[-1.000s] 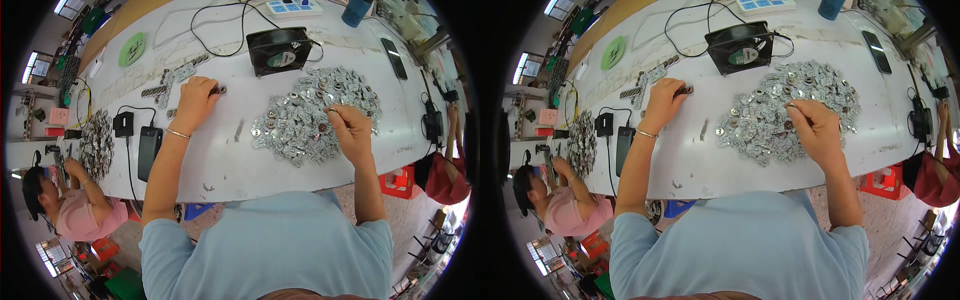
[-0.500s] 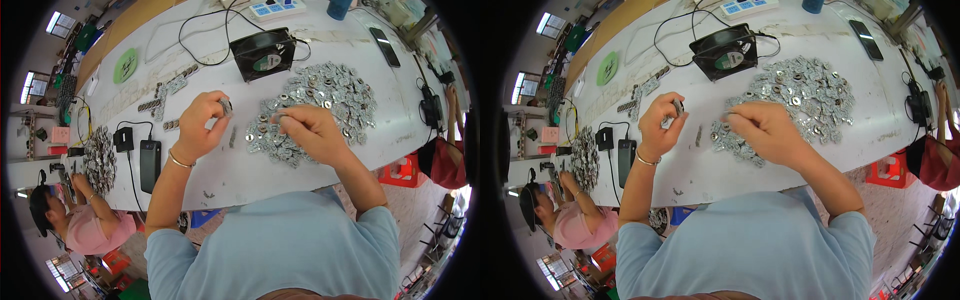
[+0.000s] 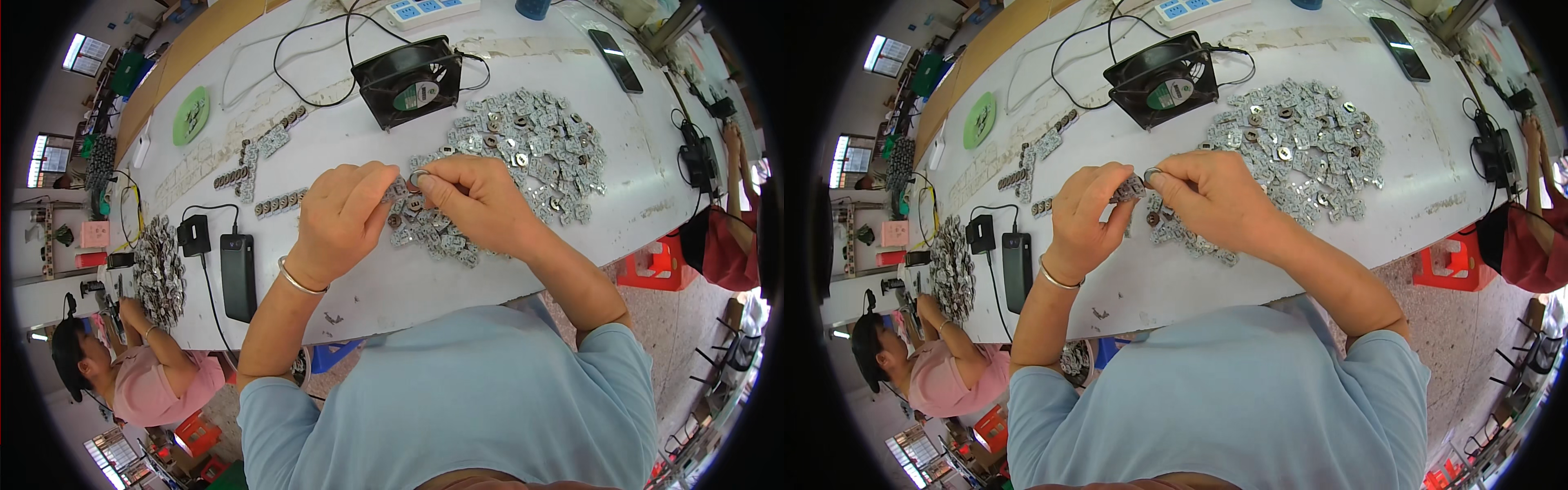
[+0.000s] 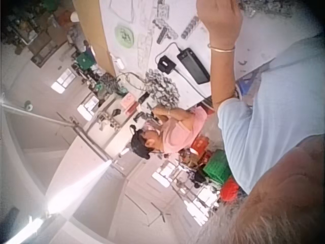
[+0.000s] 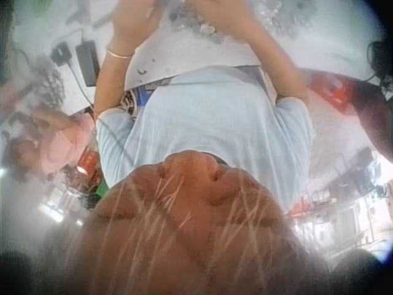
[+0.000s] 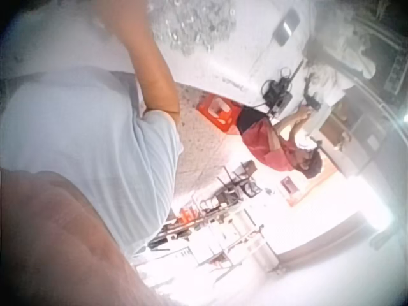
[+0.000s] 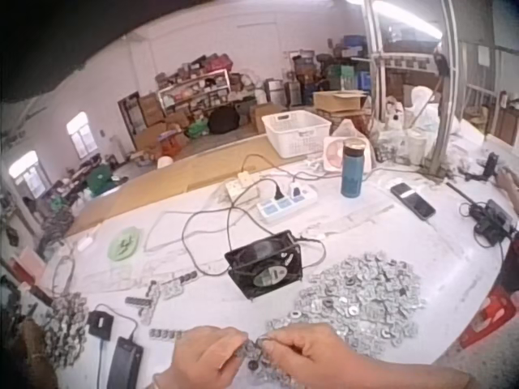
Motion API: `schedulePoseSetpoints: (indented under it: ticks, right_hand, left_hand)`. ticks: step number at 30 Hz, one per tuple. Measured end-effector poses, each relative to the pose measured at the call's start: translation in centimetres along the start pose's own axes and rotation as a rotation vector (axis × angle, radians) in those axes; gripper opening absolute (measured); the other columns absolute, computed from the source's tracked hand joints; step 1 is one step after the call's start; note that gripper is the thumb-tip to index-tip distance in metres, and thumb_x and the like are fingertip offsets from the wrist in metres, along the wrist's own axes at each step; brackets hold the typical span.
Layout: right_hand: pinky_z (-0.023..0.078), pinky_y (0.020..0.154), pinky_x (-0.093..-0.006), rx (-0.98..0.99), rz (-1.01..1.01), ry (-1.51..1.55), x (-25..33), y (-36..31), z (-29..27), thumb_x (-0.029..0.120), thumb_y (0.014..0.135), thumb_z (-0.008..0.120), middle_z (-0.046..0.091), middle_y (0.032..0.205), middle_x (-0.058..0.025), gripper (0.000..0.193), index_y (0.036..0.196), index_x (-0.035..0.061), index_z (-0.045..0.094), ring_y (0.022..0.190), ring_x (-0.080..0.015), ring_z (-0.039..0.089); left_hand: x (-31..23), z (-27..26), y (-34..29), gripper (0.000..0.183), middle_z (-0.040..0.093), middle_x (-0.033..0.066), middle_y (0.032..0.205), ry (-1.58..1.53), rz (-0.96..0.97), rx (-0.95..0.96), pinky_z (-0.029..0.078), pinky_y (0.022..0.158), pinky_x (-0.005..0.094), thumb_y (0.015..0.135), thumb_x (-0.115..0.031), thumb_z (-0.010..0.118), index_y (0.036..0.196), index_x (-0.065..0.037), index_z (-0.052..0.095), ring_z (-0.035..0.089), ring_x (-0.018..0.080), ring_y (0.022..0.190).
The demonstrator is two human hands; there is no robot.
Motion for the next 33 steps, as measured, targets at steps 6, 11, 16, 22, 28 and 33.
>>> schedulePoseSetpoints:
  ticks: [6, 11, 16, 22, 28, 33]
  right_hand:
    - [0.038, 0.051, -0.0290, 0.027, -0.001, 0.043, -1.0, 0.3, 0.3, 0.014, 0.090, 0.057, 0.051, 0.059, -0.0063, 0.023, 0.076, -0.0035, 0.059, 0.054, -0.0109, 0.043]
    - [0.043, 0.058, -0.0257, 0.153, 0.132, 0.058, -2.8, 0.4, 1.1, 0.013, 0.091, 0.057, 0.059, 0.069, -0.0025, 0.020, 0.084, -0.0040, 0.063, 0.063, -0.0078, 0.049]
    - [0.042, 0.058, -0.0282, 0.077, 0.071, -0.037, -1.5, 0.5, 0.2, 0.013, 0.089, 0.060, 0.057, 0.066, -0.0042, 0.017, 0.084, -0.0032, 0.064, 0.062, -0.0101, 0.049]
    - [0.039, 0.056, -0.0303, 0.117, -0.172, -0.266, 1.0, 0.3, -0.7, 0.011, 0.087, 0.062, 0.052, 0.063, -0.0044, 0.017, 0.078, -0.0023, 0.059, 0.059, -0.0120, 0.045]
    - [0.041, 0.053, -0.0278, 0.295, 0.079, 0.093, -0.3, -0.1, -0.2, 0.016, 0.089, 0.060, 0.053, 0.062, -0.0026, 0.020, 0.080, -0.0011, 0.063, 0.058, -0.0096, 0.050]
    - [0.040, 0.049, -0.0230, 0.373, 0.198, 0.258, -1.0, -0.3, 0.8, 0.017, 0.090, 0.060, 0.054, 0.065, 0.0021, 0.019, 0.084, 0.0003, 0.065, 0.055, -0.0059, 0.049]
  left_hand:
    - [-0.6, 0.8, 0.5, 0.038, 0.064, 0.0066, 0.092, 0.017, 0.047, 0.088, 0.046, 0.060, 0.0345, 0.068, 0.005, 0.066, 0.104, -0.003, 0.059, 0.057, 0.0219, 0.068]
    - [-1.0, 1.6, 0.4, 0.036, 0.064, 0.0067, 0.092, -0.012, -0.011, 0.120, 0.047, 0.061, 0.0355, 0.070, 0.003, 0.066, 0.104, -0.003, 0.058, 0.057, 0.0214, 0.068]
    - [-1.1, 1.8, 1.2, 0.035, 0.065, 0.0102, 0.092, -0.097, -0.098, 0.137, 0.048, 0.061, 0.0349, 0.073, 0.001, 0.069, 0.106, -0.001, 0.058, 0.059, 0.0245, 0.070]
    - [1.6, 3.1, 1.4, 0.010, 0.062, 0.0094, 0.072, -0.403, -0.458, 0.543, 0.049, 0.058, 0.0282, 0.087, -0.009, 0.063, 0.087, 0.001, 0.061, 0.062, 0.0176, 0.062]
    - [1.3, 3.8, 0.3, 0.020, 0.056, 0.0041, 0.063, -0.723, -0.575, 0.676, 0.047, 0.052, 0.0238, 0.093, -0.012, 0.058, 0.078, 0.002, 0.059, 0.059, 0.0094, 0.056]
    - [1.2, 3.7, 0.0, 0.021, 0.057, 0.0039, 0.063, -0.815, -0.551, 0.668, 0.047, 0.051, 0.0236, 0.094, -0.013, 0.057, 0.080, 0.002, 0.060, 0.060, 0.0096, 0.055]
Point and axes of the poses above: each hand's wrist, its own y-axis towards the middle knuckle, its own z-axis out of the palm, x = y × z, the point moved 8 cm from there along y, towards the middle knuckle
